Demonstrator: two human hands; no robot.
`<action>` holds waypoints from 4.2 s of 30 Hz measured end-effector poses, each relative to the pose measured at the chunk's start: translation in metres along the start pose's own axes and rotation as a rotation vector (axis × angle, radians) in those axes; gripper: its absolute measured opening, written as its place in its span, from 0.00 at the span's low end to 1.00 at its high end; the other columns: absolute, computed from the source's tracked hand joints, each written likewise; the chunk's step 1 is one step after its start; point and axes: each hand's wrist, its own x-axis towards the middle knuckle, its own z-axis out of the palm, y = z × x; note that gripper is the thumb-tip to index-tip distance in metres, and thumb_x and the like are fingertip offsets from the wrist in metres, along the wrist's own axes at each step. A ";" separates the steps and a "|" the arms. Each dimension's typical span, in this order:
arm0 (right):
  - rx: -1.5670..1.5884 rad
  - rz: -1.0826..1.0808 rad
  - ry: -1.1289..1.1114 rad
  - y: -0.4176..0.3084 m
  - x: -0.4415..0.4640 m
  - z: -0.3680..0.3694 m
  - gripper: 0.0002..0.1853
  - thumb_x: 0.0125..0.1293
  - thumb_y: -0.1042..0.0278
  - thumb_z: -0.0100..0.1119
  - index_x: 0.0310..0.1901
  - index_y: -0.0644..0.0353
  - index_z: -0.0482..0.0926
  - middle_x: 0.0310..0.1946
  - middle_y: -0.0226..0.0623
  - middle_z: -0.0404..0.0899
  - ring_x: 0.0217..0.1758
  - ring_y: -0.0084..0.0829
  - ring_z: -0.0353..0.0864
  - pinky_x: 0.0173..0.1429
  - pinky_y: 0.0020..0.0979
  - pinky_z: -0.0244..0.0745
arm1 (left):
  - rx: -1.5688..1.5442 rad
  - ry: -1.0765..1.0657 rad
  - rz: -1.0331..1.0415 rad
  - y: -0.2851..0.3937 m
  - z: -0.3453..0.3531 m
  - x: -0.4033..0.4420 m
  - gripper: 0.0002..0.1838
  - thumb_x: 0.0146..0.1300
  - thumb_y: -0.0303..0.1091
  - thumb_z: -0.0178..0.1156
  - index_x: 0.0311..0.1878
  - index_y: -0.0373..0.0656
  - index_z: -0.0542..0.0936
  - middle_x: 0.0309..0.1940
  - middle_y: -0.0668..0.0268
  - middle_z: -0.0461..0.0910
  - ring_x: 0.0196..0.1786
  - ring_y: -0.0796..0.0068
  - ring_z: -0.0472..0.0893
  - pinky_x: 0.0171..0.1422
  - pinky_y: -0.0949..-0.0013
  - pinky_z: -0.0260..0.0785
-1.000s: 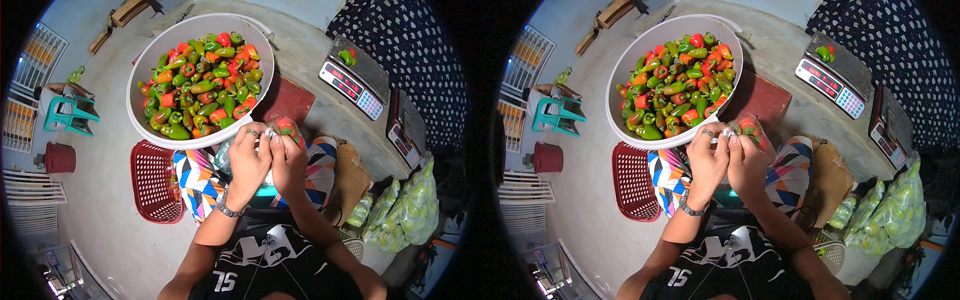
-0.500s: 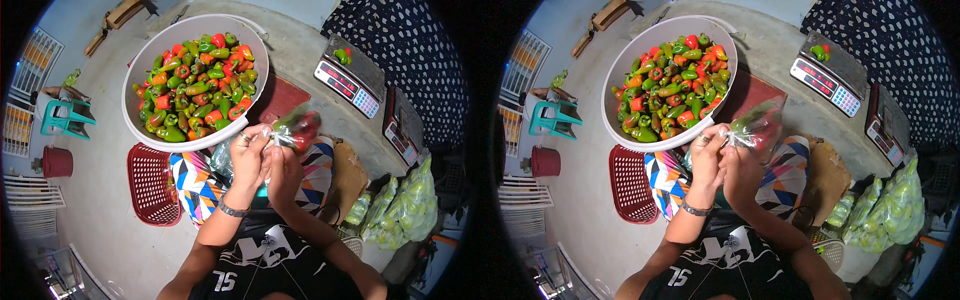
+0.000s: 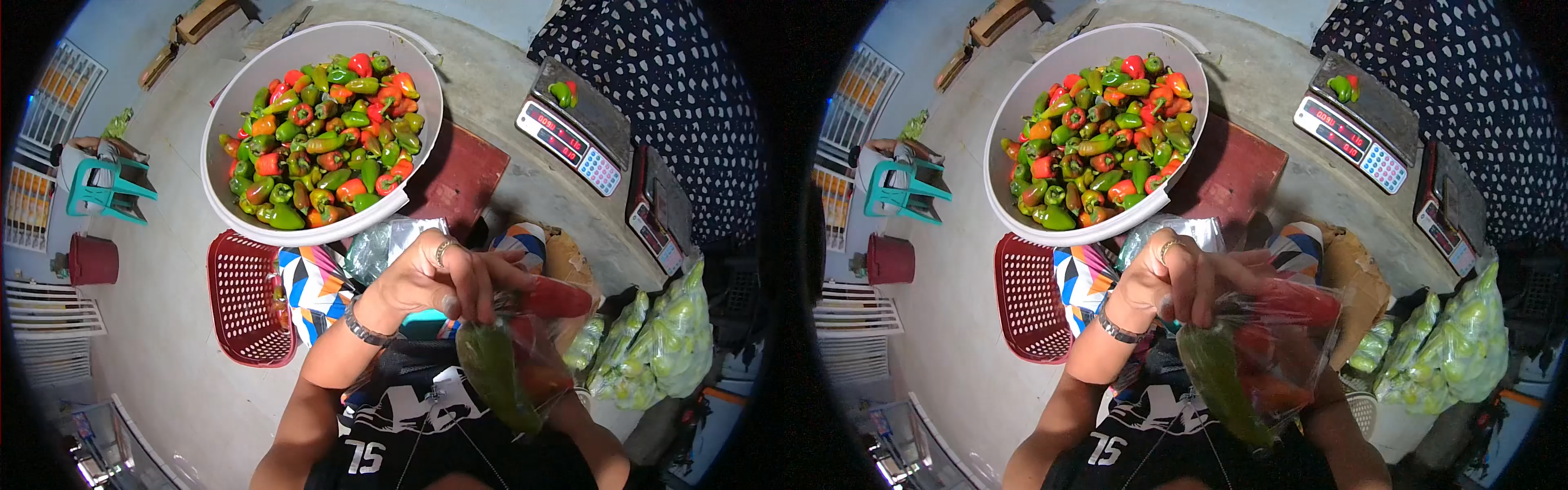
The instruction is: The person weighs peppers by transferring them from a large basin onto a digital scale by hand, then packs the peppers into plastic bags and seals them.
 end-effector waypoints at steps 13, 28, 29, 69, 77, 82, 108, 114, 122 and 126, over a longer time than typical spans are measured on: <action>0.680 0.810 -0.562 0.044 0.043 -0.017 0.16 0.61 0.61 0.72 0.45 0.64 0.87 0.42 0.39 0.89 0.48 0.27 0.87 0.54 0.32 0.78 | 0.700 -0.188 -0.215 0.048 -0.028 -0.016 0.09 0.58 0.33 0.75 0.40 0.41 0.90 0.56 0.55 0.86 0.66 0.52 0.79 0.74 0.52 0.65; -0.176 0.477 -0.075 0.045 0.039 0.030 0.06 0.61 0.79 0.70 0.41 0.64 0.86 0.31 0.37 0.82 0.32 0.31 0.83 0.37 0.33 0.77 | 0.791 0.970 -0.197 0.008 -0.063 -0.092 0.10 0.65 0.11 0.61 0.46 0.32 0.83 0.41 0.63 0.87 0.46 0.79 0.86 0.54 0.74 0.78; -0.123 0.520 -0.105 0.045 0.039 0.029 0.08 0.61 0.75 0.71 0.42 0.64 0.86 0.32 0.38 0.82 0.32 0.33 0.84 0.39 0.34 0.78 | 0.760 0.972 -0.170 0.006 -0.064 -0.093 0.10 0.65 0.11 0.61 0.46 0.32 0.83 0.42 0.63 0.87 0.45 0.79 0.86 0.54 0.74 0.78; 0.467 0.544 -0.483 0.071 0.013 0.000 0.14 0.65 0.72 0.66 0.50 0.66 0.86 0.48 0.45 0.85 0.52 0.35 0.86 0.56 0.36 0.80 | 0.845 0.843 -0.367 -0.007 -0.021 -0.081 0.15 0.59 0.20 0.76 0.30 0.43 0.75 0.27 0.77 0.75 0.32 0.90 0.72 0.36 0.79 0.66; 0.022 0.420 -0.107 0.054 0.011 0.020 0.11 0.64 0.75 0.65 0.47 0.64 0.87 0.43 0.40 0.86 0.42 0.36 0.86 0.50 0.35 0.80 | 0.810 0.759 -0.330 0.002 -0.031 -0.081 0.07 0.65 0.20 0.69 0.46 0.34 0.86 0.47 0.63 0.87 0.53 0.75 0.83 0.63 0.69 0.74; -0.199 -0.041 0.039 0.052 0.011 0.030 0.11 0.61 0.79 0.65 0.45 0.60 0.86 0.38 0.40 0.85 0.38 0.41 0.85 0.44 0.38 0.81 | 0.643 0.677 -0.395 0.003 -0.034 -0.082 0.09 0.66 0.18 0.65 0.49 0.33 0.87 0.54 0.59 0.86 0.58 0.72 0.82 0.67 0.67 0.72; 0.058 0.382 -0.262 0.049 0.025 0.023 0.10 0.72 0.62 0.60 0.42 0.61 0.80 0.34 0.38 0.80 0.35 0.38 0.81 0.41 0.36 0.76 | 1.419 0.715 -0.183 0.013 -0.012 -0.078 0.11 0.55 0.20 0.63 0.42 0.36 0.85 0.57 0.58 0.80 0.59 0.57 0.80 0.62 0.64 0.72; -0.393 -0.199 -0.327 0.053 0.016 0.014 0.21 0.60 0.66 0.62 0.56 0.60 0.81 0.50 0.37 0.82 0.53 0.39 0.83 0.54 0.38 0.80 | 1.081 0.721 -0.256 0.008 -0.019 -0.081 0.07 0.62 0.18 0.61 0.42 0.35 0.84 0.56 0.60 0.77 0.60 0.63 0.79 0.65 0.67 0.69; 0.043 0.640 -0.399 0.037 0.036 0.024 0.14 0.70 0.60 0.63 0.42 0.65 0.84 0.37 0.37 0.83 0.35 0.30 0.81 0.38 0.33 0.77 | 1.247 0.840 -0.063 0.002 -0.011 -0.083 0.08 0.63 0.20 0.66 0.44 0.39 0.89 0.53 0.61 0.84 0.58 0.65 0.82 0.66 0.64 0.71; 0.606 0.768 -0.349 0.067 0.023 0.024 0.17 0.73 0.57 0.62 0.45 0.67 0.84 0.35 0.36 0.85 0.32 0.25 0.83 0.37 0.29 0.76 | 1.338 0.718 -0.036 0.006 -0.018 -0.085 0.11 0.61 0.18 0.66 0.46 0.38 0.88 0.51 0.59 0.85 0.55 0.62 0.84 0.64 0.63 0.74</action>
